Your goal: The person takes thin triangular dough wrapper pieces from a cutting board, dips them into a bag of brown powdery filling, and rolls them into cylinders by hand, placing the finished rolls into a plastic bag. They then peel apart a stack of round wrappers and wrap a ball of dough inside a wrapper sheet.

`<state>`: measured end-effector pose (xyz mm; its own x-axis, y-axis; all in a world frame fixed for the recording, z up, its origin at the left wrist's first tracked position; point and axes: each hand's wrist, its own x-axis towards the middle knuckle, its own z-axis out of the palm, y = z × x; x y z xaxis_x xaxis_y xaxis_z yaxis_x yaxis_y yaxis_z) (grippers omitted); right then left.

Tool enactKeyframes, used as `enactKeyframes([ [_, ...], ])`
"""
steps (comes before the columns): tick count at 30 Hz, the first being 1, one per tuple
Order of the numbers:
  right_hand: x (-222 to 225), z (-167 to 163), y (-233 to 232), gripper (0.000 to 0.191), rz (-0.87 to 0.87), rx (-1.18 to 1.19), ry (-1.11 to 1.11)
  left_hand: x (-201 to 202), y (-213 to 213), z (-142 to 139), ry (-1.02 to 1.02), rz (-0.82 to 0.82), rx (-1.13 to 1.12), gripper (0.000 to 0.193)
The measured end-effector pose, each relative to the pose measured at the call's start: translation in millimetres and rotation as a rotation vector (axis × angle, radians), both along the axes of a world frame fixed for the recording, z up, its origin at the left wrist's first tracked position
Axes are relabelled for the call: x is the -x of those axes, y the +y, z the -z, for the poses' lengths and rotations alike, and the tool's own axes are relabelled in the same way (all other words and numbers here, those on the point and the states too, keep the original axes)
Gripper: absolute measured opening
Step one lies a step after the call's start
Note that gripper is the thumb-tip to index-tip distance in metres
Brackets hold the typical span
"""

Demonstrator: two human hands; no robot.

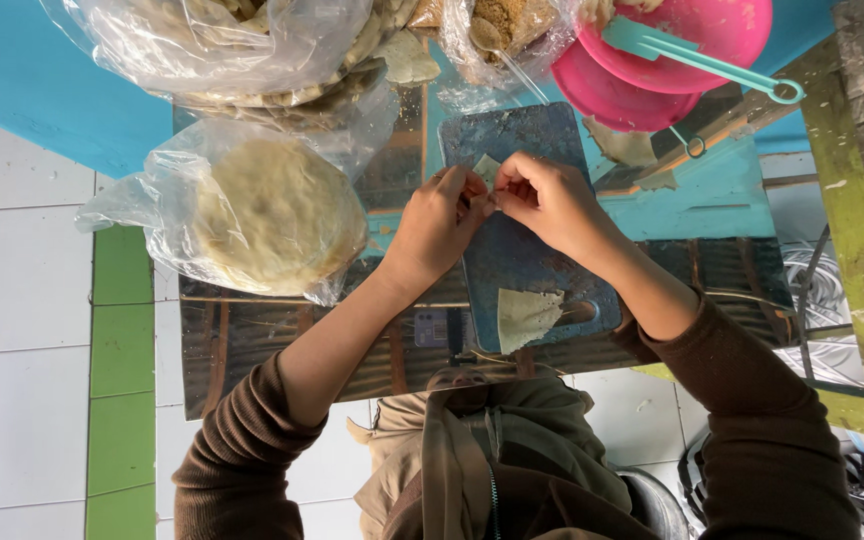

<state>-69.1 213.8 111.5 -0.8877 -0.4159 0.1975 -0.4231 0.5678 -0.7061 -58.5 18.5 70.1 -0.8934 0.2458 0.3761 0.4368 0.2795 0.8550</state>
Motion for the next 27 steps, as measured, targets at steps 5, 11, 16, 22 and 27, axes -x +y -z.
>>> enactKeyframes([
  [5,0.3,-7.2,7.6,0.010,-0.080,-0.066,0.165,3.6,-0.4,-1.0,-0.056,-0.079,-0.064,0.018],
  [11,-0.5,-14.4,11.8,0.022,-0.188,-0.122,0.237,8.7,-9.6,-1.5,0.016,-0.023,0.029,0.015],
  [16,-6.4,-3.9,6.0,0.018,-0.132,-0.143,0.422,7.9,-12.4,0.7,0.049,-0.015,0.071,0.022],
  [22,3.9,5.9,7.0,0.010,-0.045,-0.177,0.423,13.6,-3.0,4.0,0.000,-0.158,0.039,0.013],
  [27,15.2,7.7,10.2,0.019,0.054,0.056,-0.048,15.0,-3.8,-0.9,-0.059,-0.165,-0.032,0.018],
])
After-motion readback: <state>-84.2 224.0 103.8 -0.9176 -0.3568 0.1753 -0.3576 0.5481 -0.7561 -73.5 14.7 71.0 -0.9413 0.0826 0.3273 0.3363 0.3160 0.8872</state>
